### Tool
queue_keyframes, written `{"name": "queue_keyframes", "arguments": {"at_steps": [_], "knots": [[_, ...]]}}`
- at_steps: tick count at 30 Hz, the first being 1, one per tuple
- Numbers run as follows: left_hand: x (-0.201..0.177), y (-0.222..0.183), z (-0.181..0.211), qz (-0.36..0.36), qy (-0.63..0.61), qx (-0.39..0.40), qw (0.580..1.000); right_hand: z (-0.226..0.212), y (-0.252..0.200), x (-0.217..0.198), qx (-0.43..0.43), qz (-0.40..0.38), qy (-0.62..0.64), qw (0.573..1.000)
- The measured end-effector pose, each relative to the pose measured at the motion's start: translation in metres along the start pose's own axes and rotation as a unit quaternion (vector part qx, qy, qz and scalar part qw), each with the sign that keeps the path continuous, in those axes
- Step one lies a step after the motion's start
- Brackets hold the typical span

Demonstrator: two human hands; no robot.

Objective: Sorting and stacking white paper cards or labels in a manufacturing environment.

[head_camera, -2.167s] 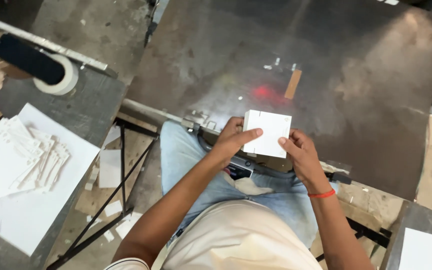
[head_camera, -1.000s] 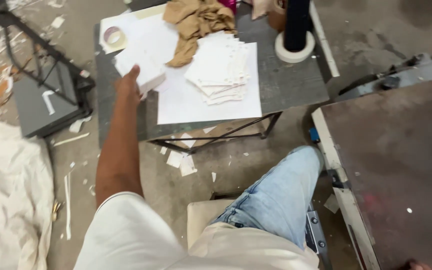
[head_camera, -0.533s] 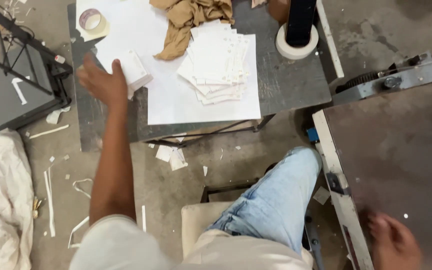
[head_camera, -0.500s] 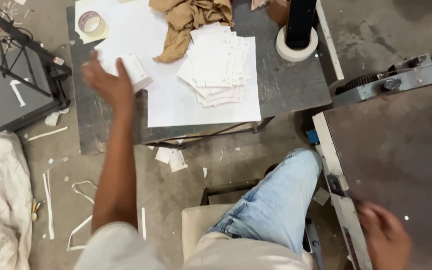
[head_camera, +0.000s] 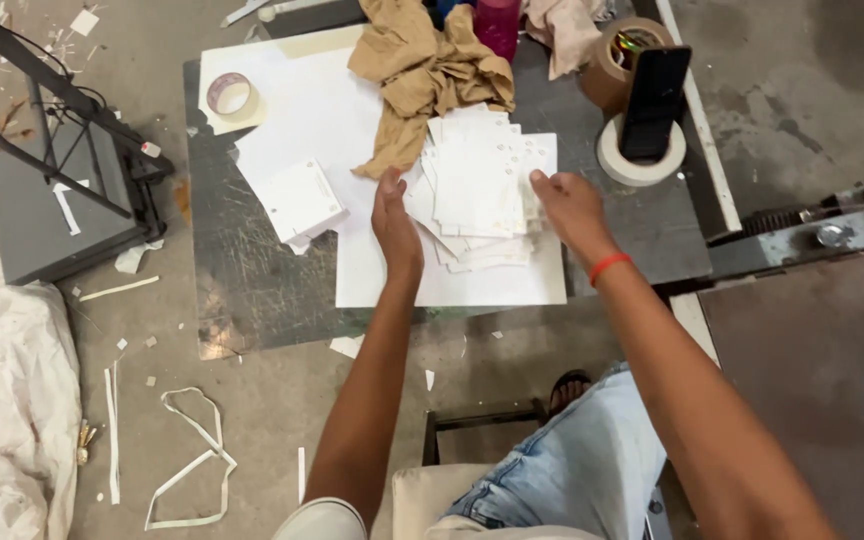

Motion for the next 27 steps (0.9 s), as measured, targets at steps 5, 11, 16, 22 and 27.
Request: {"name": "queue_keyframes", "arguments": {"at_steps": [5, 11, 16, 22, 27], "knots": [[0.010, 0.004, -0.005, 0.055, -0.205, -0.078, 0.974, -0.016, 0.026, 0.024, 0.073, -0.010, -0.023, 0.997], [0.033, 0.000, 0.009, 0.039, -0.144, -0.050, 0.988, -0.033, 0.029, 0.019, 0.033, -0.036, -0.137, 0.989], [0.038, -0.008, 0.012, 0.057, -0.176, -0.069, 0.980, -0.057, 0.026, 0.013, 0.056, -0.007, -0.073, 0.996], [0.036, -0.007, 0.014, 0.063, -0.180, -0.088, 0.978, -0.075, 0.019, 0.018, 0.184, -0.048, 0.193, 0.963], [0.027, -0.012, 0.014, 0.045, -0.189, -0.078, 0.978, -0.088, 0.005, 0.027, 0.129, -0.072, 0.175, 0.973]]}}
Point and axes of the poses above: each hand's wrist, its own y-axis towards the middle knuckle, its own x-axis out of the palm, z = x × y, the point moved 2 cm from there along y, towards the middle knuckle, and after that the axes turned 8 degrees about -x, right-handed, at the moved point
